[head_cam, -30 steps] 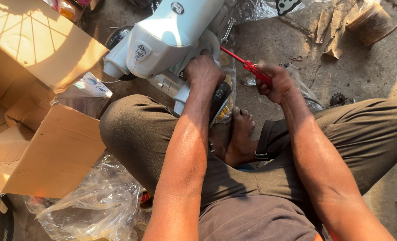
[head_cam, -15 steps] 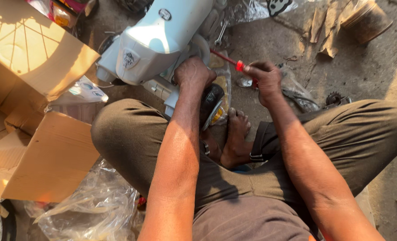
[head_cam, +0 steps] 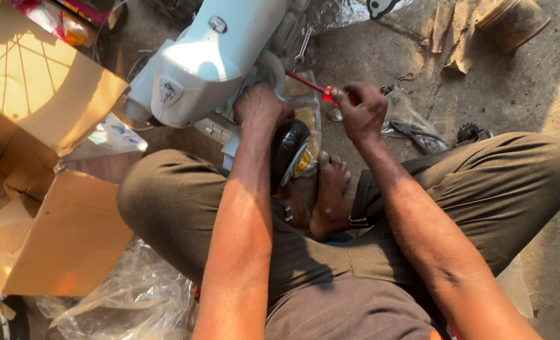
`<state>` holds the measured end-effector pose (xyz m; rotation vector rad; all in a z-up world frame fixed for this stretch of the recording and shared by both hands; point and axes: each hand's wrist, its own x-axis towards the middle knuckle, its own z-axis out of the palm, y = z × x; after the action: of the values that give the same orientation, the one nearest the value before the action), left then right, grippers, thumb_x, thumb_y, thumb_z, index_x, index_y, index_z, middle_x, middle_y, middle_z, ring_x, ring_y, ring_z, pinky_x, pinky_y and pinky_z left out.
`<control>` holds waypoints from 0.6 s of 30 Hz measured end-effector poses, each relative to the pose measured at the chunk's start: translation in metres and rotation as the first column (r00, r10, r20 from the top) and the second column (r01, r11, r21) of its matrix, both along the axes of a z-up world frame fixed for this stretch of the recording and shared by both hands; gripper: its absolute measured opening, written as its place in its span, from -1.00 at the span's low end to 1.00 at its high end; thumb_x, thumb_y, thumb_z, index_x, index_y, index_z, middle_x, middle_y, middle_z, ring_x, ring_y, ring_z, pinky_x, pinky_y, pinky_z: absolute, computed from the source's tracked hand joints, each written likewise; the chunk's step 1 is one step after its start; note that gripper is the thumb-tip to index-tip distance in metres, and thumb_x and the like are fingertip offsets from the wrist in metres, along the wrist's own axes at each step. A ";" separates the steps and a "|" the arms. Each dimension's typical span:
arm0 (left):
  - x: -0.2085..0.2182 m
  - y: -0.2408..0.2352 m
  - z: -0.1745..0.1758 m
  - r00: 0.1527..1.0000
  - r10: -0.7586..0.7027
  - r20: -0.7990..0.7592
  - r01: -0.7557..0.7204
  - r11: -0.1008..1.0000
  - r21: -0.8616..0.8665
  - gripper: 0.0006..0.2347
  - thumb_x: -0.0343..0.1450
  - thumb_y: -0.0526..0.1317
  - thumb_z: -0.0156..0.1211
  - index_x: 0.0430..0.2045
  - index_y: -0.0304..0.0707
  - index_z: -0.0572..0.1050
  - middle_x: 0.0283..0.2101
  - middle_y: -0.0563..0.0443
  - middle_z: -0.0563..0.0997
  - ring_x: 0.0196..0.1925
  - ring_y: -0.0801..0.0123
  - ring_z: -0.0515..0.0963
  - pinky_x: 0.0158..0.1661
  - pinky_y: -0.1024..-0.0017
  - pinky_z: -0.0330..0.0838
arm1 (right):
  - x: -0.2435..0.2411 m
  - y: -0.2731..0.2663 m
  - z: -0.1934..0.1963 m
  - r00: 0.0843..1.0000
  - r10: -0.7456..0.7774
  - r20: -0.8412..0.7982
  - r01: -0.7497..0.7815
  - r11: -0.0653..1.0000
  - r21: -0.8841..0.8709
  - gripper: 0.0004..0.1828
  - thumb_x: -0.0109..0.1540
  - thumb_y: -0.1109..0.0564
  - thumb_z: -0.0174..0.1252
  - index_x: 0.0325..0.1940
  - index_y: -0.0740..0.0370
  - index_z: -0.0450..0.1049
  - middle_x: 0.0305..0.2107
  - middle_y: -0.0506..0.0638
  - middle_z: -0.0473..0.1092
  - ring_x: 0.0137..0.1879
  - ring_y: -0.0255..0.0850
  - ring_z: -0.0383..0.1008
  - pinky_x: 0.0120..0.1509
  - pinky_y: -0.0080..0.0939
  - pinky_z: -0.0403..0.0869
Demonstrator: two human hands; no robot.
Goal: The person assembles a light blue toy scooter by attaching the front wheel and securing the body panels. They use a red screwdriver to tighten screws on the scooter's frame and handlebar area.
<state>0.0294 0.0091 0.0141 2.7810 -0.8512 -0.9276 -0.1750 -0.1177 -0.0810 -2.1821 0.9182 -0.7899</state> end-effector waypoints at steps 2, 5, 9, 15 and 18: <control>0.000 0.003 0.003 1.000 0.011 0.004 -0.011 1.000 -0.016 -0.48 0.10 0.00 0.55 -0.14 -0.27 0.59 -0.07 -0.21 0.64 -0.04 0.08 0.67 -0.03 0.19 0.57 | 0.000 -0.008 0.008 0.975 0.152 -0.162 -0.166 0.983 -0.076 -0.79 0.43 0.01 0.32 -0.25 0.11 0.61 -0.41 -0.02 0.52 -0.35 -0.35 0.39 -0.23 -0.34 0.34; 0.000 0.004 0.004 1.000 -0.022 0.010 0.022 0.999 -0.044 -0.49 0.11 0.01 0.53 -0.14 -0.30 0.62 -0.06 -0.22 0.66 0.00 0.07 0.68 0.02 0.22 0.57 | 0.003 -0.011 0.019 0.977 0.198 -0.085 0.021 0.304 0.952 -0.73 0.23 -0.07 0.33 -0.18 0.15 0.58 -0.51 -0.02 0.35 -0.55 -0.38 0.24 -0.54 -0.36 0.22; 0.004 0.005 0.001 1.000 -0.014 -0.008 0.014 1.000 -0.011 -0.46 0.12 0.02 0.50 -0.11 -0.32 0.61 -0.02 -0.23 0.65 0.02 0.07 0.68 0.03 0.19 0.56 | 0.009 0.003 0.021 0.999 0.041 -0.021 -0.021 0.811 0.585 -0.63 0.08 0.05 0.43 -0.08 0.18 0.57 -0.34 0.02 0.54 -0.43 -0.39 0.42 -0.40 -0.37 0.38; 0.006 0.005 0.007 0.999 -0.036 -0.030 0.035 0.998 -0.061 -0.39 0.15 0.12 0.47 -0.04 -0.36 0.58 0.02 -0.33 0.62 0.07 -0.06 0.63 0.07 0.14 0.52 | 0.006 -0.008 0.019 0.968 0.240 -0.078 -0.150 0.796 0.587 -0.72 0.27 0.07 0.37 -0.04 0.26 0.54 -0.37 0.03 0.49 -0.36 -0.30 0.48 -0.32 -0.33 0.43; 0.005 0.007 0.014 0.999 -0.032 -0.035 0.029 0.997 -0.070 -0.38 0.17 0.14 0.46 -0.04 -0.39 0.57 0.03 -0.35 0.62 0.08 -0.07 0.63 0.07 0.14 0.52 | 0.009 -0.009 0.022 0.986 0.162 -0.023 -0.060 0.489 0.870 -0.72 0.16 0.07 0.41 -0.17 0.25 0.54 -0.44 0.01 0.43 -0.42 -0.28 0.40 -0.41 -0.30 0.35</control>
<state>0.0346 0.0156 0.0276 2.6910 -0.9054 -0.9314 -0.1655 -0.1265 -0.0595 -1.3253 0.9244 -0.0467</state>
